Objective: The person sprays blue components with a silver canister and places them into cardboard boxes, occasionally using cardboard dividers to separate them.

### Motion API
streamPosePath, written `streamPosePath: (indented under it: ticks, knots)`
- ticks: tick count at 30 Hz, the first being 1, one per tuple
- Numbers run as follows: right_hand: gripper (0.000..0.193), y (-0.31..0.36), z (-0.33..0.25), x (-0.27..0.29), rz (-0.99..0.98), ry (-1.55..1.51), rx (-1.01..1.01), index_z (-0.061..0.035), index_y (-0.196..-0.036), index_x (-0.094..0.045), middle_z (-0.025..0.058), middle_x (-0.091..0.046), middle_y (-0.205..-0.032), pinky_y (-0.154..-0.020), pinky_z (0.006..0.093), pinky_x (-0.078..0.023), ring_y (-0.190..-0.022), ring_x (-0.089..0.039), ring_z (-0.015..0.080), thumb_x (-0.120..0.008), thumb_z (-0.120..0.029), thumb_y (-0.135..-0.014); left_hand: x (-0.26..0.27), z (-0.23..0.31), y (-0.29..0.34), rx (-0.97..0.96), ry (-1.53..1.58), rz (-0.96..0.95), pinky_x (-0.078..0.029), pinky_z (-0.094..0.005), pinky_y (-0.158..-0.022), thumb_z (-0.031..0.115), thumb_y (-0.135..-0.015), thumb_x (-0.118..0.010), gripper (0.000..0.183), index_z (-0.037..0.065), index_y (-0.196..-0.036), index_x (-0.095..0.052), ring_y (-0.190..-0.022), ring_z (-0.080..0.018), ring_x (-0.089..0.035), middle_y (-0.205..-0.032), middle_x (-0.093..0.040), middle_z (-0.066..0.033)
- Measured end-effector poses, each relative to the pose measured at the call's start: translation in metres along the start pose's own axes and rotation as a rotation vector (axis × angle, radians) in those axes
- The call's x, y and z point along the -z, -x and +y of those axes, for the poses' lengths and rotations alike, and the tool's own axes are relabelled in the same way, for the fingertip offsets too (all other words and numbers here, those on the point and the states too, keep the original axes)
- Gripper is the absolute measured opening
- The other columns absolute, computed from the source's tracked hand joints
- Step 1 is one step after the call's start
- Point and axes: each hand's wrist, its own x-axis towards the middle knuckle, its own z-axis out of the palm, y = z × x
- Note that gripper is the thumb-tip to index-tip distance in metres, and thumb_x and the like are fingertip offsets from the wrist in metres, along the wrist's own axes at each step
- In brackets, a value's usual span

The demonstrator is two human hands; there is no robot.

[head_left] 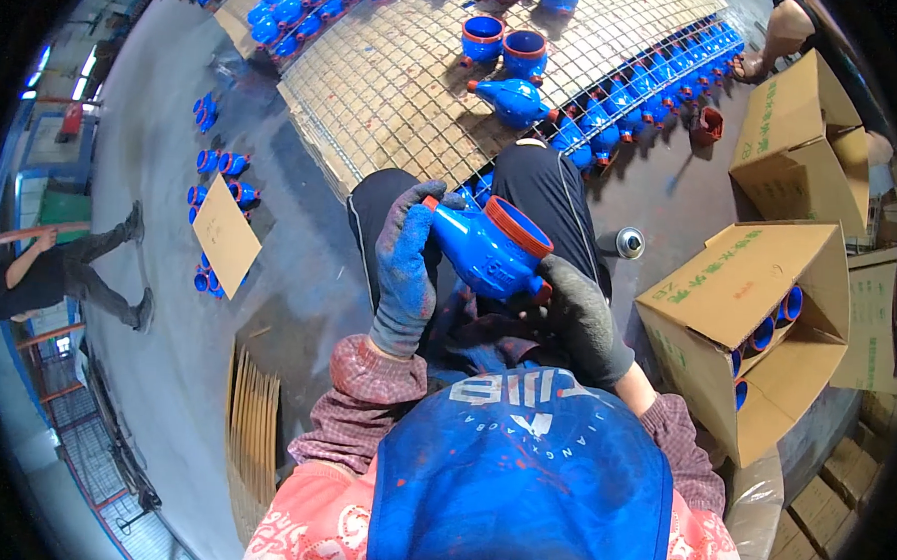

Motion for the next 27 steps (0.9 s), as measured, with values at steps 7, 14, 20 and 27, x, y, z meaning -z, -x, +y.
streamPosePath:
  ticks: [7, 14, 20, 27]
  knots:
    - [0.045, -0.012, 0.008, 0.024, 0.099, 0.144, 0.24, 0.0024, -0.135, -0.051, 0.0111, -0.062, -0.124, -0.096, 0.031, -0.048, -0.111, -0.058, 0.0166, -0.056, -0.022, -0.097, -0.026, 0.007, -0.004, 0.03, 0.129, -0.179, -0.041, -0.0415, -0.107, 0.023, -0.101, -0.049, 0.039, 0.0, -0.132, -0.048, -0.117, -0.0276, -0.058, -0.125, -0.058, -0.017]
    - [0.044, -0.005, 0.004, 0.033, 0.324, 0.527, 0.499, 0.0024, -0.13, -0.055, 0.0132, -0.062, -0.126, -0.102, 0.0321, -0.044, -0.116, -0.057, 0.0188, -0.059, -0.01, -0.089, -0.037, 0.005, -0.007, -0.025, -0.2, -0.298, -0.047, -0.0352, -0.1, 0.014, -0.099, -0.052, 0.036, -0.003, -0.13, -0.047, -0.114, -0.0239, -0.059, -0.125, -0.058, -0.0168]
    - [0.047, 0.011, -0.001, 0.04, 0.392, 0.554, 0.75, 0.0007, -0.131, -0.055, 0.014, -0.058, -0.13, -0.101, 0.0353, -0.044, -0.12, -0.054, 0.0209, -0.061, -0.008, -0.086, -0.072, 0.0, -0.006, 0.084, 0.033, -0.294, -0.05, -0.0298, -0.092, 0.012, -0.098, -0.055, 0.03, -0.003, -0.124, -0.053, -0.107, -0.0197, -0.061, -0.118, -0.063, -0.0143]
    - [0.081, 0.041, -0.046, 0.048, 0.373, 1.515, 1.325, -0.0095, -0.137, -0.051, 0.02, -0.052, -0.135, -0.091, 0.0505, -0.049, -0.116, -0.056, 0.0392, -0.08, -0.036, -0.066, -0.112, -0.019, -0.007, 0.065, -0.093, -0.406, -0.048, -0.0371, -0.098, 0.02, -0.103, -0.048, 0.029, 0.0, -0.124, -0.054, -0.109, -0.022, -0.059, -0.12, -0.061, -0.0129]
